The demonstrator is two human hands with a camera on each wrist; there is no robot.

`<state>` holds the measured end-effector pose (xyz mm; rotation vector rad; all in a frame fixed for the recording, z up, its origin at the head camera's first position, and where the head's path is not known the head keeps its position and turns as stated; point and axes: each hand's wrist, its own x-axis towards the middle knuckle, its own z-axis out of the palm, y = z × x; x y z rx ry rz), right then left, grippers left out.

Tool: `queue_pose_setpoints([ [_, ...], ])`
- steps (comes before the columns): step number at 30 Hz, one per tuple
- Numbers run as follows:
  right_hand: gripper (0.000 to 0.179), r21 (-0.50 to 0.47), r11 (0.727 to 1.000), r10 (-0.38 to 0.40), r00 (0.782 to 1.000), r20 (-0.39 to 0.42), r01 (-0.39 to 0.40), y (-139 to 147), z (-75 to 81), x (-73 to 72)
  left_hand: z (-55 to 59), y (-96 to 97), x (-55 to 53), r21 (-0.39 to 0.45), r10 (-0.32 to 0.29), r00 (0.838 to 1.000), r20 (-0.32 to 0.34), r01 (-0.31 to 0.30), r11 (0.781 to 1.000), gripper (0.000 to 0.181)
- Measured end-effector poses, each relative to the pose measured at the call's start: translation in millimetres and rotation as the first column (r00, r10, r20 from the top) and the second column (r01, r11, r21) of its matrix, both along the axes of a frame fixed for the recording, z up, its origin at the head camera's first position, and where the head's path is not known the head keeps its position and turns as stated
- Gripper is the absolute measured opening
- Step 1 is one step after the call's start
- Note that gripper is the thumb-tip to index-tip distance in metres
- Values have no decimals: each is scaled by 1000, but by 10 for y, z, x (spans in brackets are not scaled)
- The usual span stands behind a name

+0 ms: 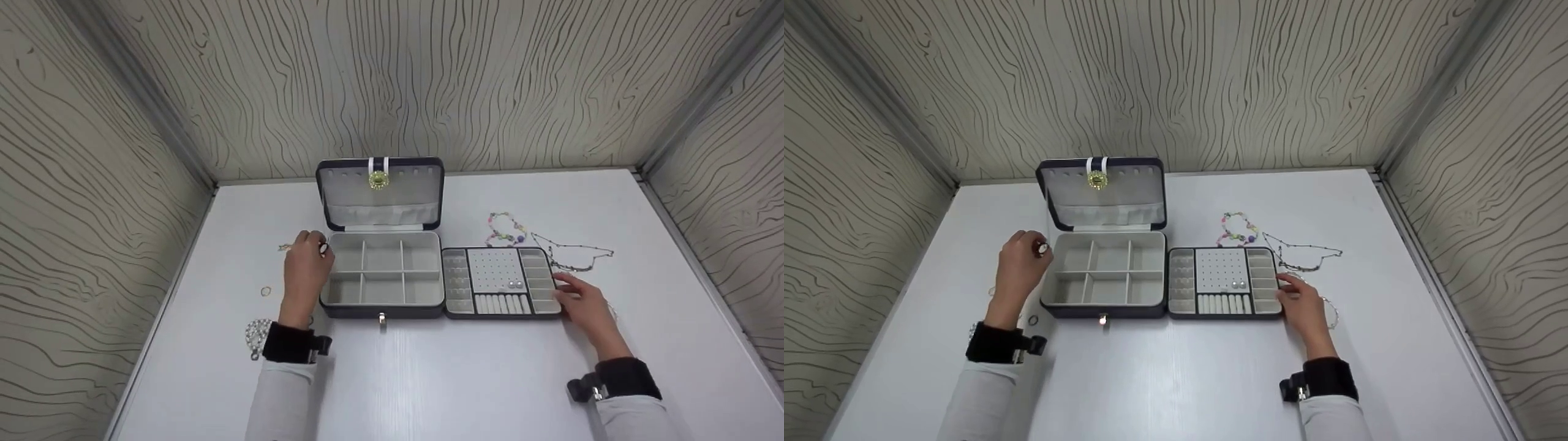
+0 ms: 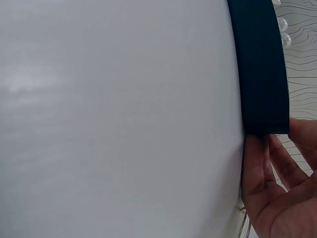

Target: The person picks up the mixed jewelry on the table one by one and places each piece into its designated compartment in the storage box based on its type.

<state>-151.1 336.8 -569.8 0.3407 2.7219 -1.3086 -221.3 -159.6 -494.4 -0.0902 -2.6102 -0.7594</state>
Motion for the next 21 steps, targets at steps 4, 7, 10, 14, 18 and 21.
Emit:
queue_pose_setpoints([
  [4,46,17,1000,10,1000,-10,-10,7,-11,-1,41,200,93,64,-110,991,-79,115,991,10],
  [7,46,18,1000,13,1000,-14,-13,13,-13,-4,70,384,157,125,-186,980,-76,195,973,11],
  [10,46,10,1000,8,1000,-9,-8,14,-19,-3,83,590,217,195,-273,960,-65,281,940,11],
  [14,46,10,1000,0,1000,-3,0,9,-28,3,69,879,292,290,-396,916,-64,397,871,13],
  [18,47,3,1000,-5,1000,11,5,8,-27,6,27,1166,361,331,-492,869,-62,483,811,17],
  [21,47,-6,1000,-3,1000,11,4,7,-18,2,0,1372,415,316,-539,841,-51,525,790,19],
])
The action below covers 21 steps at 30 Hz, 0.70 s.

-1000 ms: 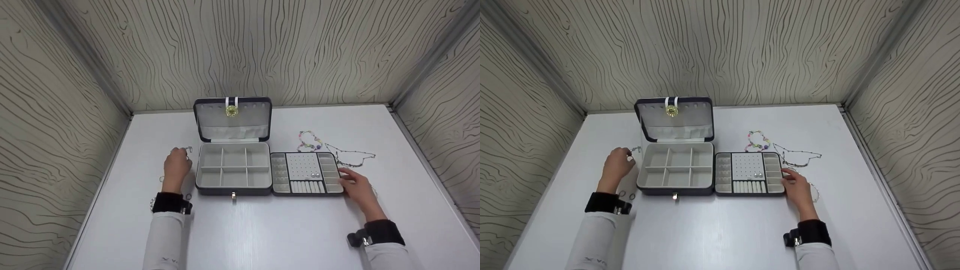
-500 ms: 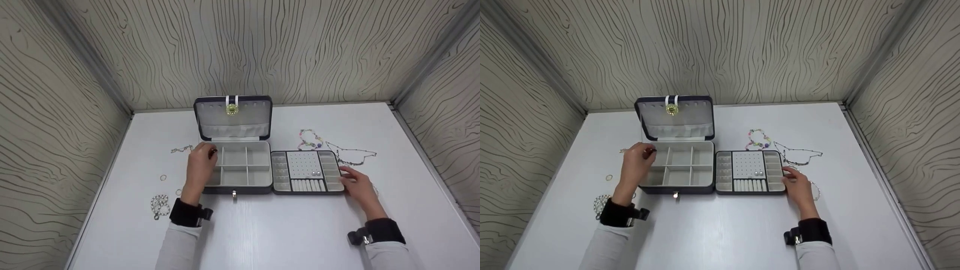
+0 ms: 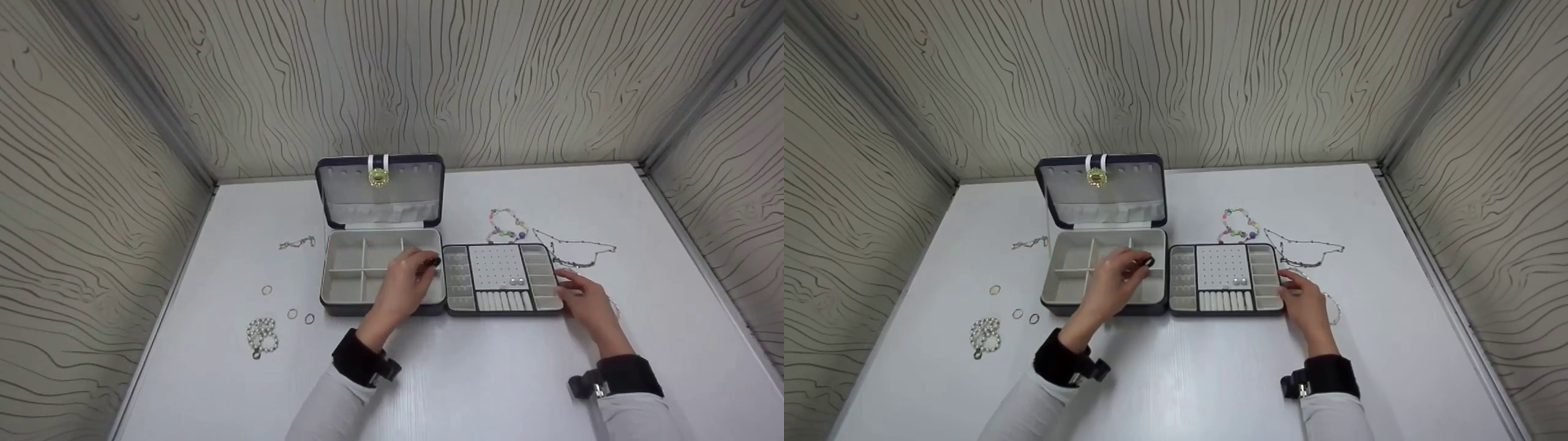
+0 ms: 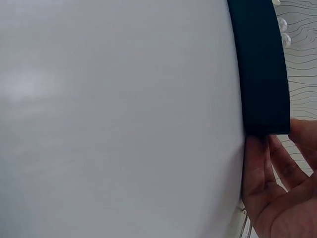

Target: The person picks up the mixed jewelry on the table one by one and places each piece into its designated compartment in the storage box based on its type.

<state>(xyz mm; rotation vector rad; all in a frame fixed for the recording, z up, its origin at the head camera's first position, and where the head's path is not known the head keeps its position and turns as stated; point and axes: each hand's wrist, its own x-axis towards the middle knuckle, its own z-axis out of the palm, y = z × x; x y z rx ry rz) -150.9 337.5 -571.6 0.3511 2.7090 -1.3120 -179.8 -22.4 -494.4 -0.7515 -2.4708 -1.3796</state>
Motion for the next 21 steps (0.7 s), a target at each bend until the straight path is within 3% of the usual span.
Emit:
queue_pose_setpoints([
  [8,47,2,1000,-12,1000,11,12,-11,27,-1,-34,506,82,-99,-106,992,65,112,989,18],
  [15,47,5,1000,0,1000,-6,0,-14,36,6,-130,904,-22,-168,-99,976,196,133,977,15],
  [21,46,20,1000,16,999,-40,-15,-7,24,3,-228,1201,-103,-271,-97,958,269,172,947,14],
])
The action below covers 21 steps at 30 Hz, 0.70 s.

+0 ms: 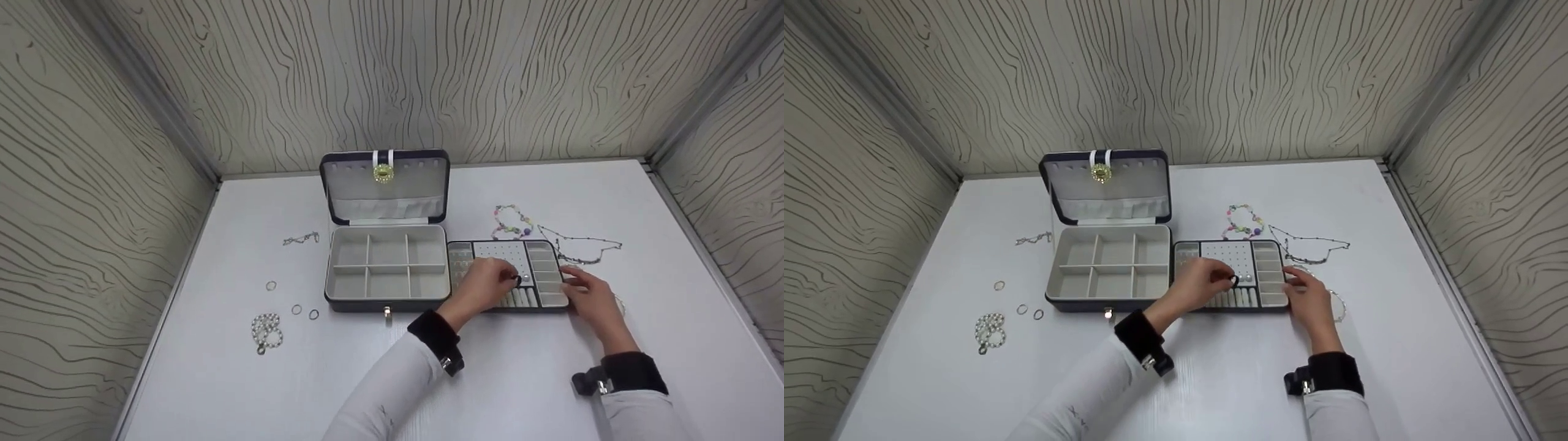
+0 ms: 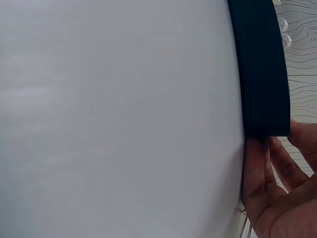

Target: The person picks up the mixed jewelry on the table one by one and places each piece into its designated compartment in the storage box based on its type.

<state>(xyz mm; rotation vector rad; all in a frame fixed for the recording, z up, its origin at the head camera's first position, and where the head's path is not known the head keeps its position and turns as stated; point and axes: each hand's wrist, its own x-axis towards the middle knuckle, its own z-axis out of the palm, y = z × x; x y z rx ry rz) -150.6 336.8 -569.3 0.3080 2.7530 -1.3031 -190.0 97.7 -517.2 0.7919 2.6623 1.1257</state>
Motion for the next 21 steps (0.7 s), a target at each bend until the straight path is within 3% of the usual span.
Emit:
queue_pose_setpoints([
  [5,46,12,1000,8,1000,-10,-8,5,-10,3,-76,146,19,13,14,999,38,-15,1000,14],
  [13,45,-37,999,2,1000,-20,-3,-13,-4,29,-198,257,77,96,131,973,192,-151,984,12],
  [21,44,-20,1000,-2,1000,-20,1,-10,-11,16,-278,348,80,42,194,964,183,-205,978,14],
])
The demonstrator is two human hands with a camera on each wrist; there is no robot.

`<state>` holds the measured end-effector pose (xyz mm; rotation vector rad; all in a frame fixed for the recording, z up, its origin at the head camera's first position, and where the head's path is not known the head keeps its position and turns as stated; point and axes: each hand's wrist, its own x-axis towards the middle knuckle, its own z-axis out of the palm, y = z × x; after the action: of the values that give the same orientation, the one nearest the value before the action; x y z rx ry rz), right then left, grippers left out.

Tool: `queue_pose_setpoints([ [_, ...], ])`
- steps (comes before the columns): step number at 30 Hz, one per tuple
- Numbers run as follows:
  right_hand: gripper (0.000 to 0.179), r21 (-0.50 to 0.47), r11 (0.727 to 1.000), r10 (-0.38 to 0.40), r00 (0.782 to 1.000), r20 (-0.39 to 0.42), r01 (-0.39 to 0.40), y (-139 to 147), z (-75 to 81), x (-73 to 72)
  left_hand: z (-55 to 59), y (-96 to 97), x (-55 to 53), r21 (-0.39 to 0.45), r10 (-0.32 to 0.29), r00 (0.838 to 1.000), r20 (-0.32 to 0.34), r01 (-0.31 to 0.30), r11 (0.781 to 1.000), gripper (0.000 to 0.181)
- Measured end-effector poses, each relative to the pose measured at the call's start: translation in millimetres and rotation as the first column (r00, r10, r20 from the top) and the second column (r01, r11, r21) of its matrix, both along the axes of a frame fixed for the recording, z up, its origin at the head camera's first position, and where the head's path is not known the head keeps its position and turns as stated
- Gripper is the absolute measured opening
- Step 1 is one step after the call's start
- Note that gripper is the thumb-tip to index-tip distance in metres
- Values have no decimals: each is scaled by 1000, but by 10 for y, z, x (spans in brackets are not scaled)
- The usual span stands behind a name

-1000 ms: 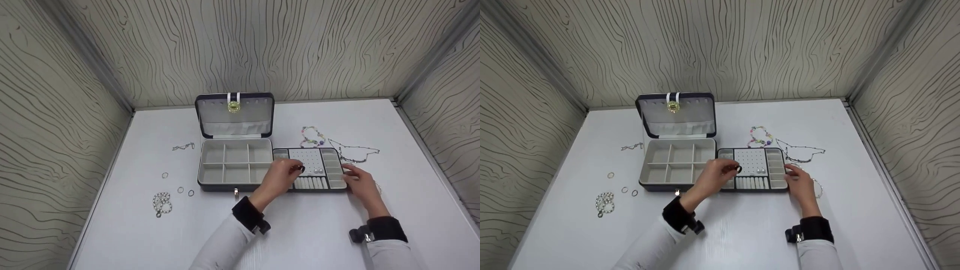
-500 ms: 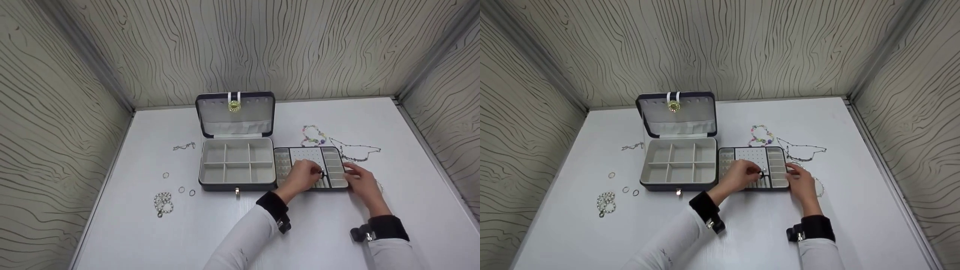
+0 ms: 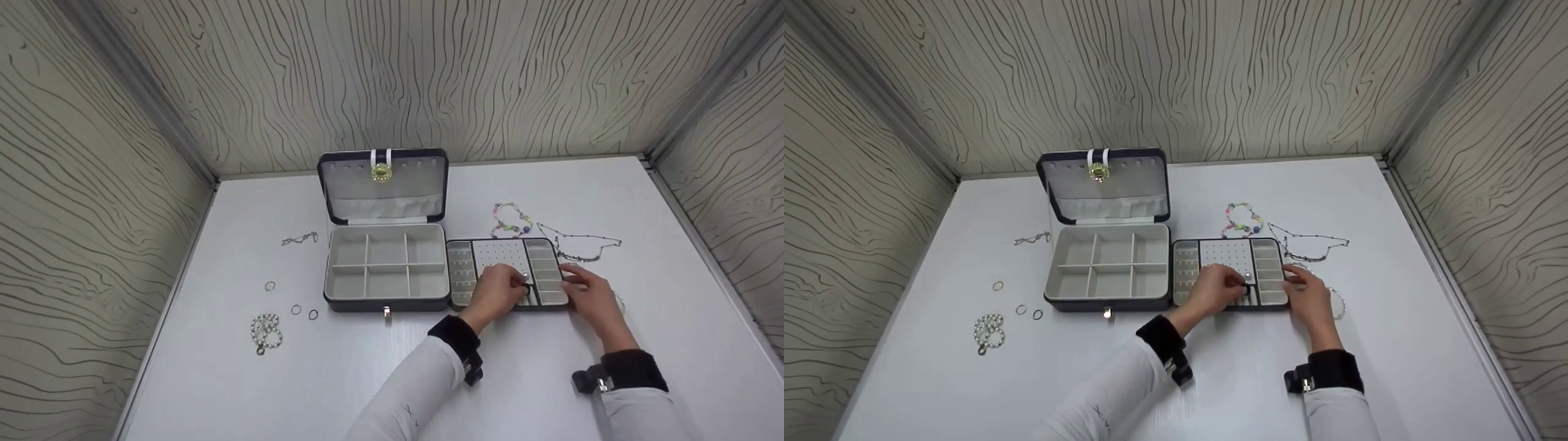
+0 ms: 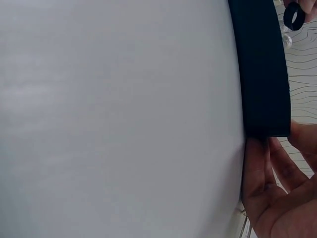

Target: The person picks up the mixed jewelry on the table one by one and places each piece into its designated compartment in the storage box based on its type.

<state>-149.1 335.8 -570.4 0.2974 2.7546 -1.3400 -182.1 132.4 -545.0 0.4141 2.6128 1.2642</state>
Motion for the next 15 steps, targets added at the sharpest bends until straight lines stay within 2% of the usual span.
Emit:
queue_pose_setpoints([
  [4,44,4,1000,5,1000,-8,-5,-1,2,-6,-32,14,-13,-20,5,1000,-8,-5,1000,12],
  [10,44,10,1000,7,1000,-10,-7,-4,-4,-12,-39,28,-5,-29,4,1000,22,-3,1000,10],
  [15,44,14,1000,5,1000,-8,-5,5,-6,-7,-29,69,-7,-51,-22,1000,-3,22,998,6],
])
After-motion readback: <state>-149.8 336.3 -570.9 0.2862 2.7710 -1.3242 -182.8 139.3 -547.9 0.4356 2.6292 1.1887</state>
